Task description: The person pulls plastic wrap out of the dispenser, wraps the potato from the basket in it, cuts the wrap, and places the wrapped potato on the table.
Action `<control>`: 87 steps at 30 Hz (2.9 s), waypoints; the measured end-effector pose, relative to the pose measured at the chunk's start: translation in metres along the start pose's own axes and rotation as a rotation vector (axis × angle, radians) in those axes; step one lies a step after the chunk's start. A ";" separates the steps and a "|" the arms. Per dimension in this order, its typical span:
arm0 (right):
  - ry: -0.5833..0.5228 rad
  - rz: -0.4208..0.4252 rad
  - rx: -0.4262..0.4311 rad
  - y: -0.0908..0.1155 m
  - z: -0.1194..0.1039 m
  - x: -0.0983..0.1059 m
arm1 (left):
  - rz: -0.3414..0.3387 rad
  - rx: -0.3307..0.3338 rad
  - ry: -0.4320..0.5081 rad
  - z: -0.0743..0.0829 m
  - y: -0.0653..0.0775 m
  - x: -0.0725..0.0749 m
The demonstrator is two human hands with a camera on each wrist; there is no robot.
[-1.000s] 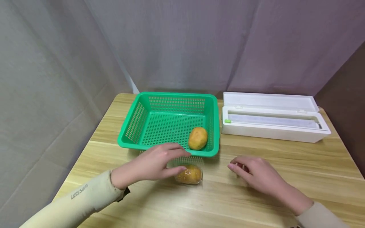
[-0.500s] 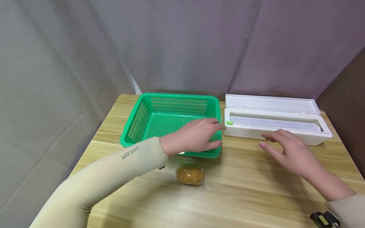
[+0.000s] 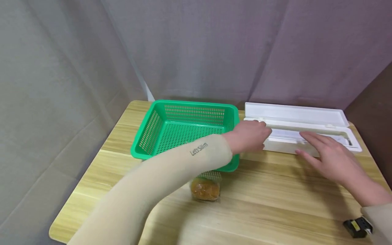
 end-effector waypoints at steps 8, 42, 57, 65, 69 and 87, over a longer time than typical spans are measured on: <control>0.076 0.051 0.070 0.004 0.033 -0.003 | -0.020 0.039 -0.109 0.012 -0.029 -0.003; 0.092 0.236 0.112 0.007 0.079 -0.033 | -0.086 0.062 -0.243 0.021 -0.073 -0.031; 0.142 0.193 0.096 0.008 0.076 -0.027 | -0.087 0.077 -0.198 0.016 -0.072 -0.027; 0.142 0.244 0.136 0.006 0.072 -0.024 | -0.053 0.091 -0.179 0.014 -0.073 -0.026; 0.155 0.273 0.177 0.004 0.072 -0.022 | -0.028 0.082 -0.199 0.013 -0.073 -0.027; 0.150 0.243 0.192 -0.011 0.076 -0.008 | 0.074 -0.016 -0.216 0.003 -0.064 -0.028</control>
Point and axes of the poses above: each hand's wrist, its own y-axis away from the middle knuckle, its own x-axis out of the back of the hand, z = x × y, the point moved 1 cm from there along -y, towards the middle knuckle, and after that the axes turned 6 degrees about -x, right-handed, at the moved point
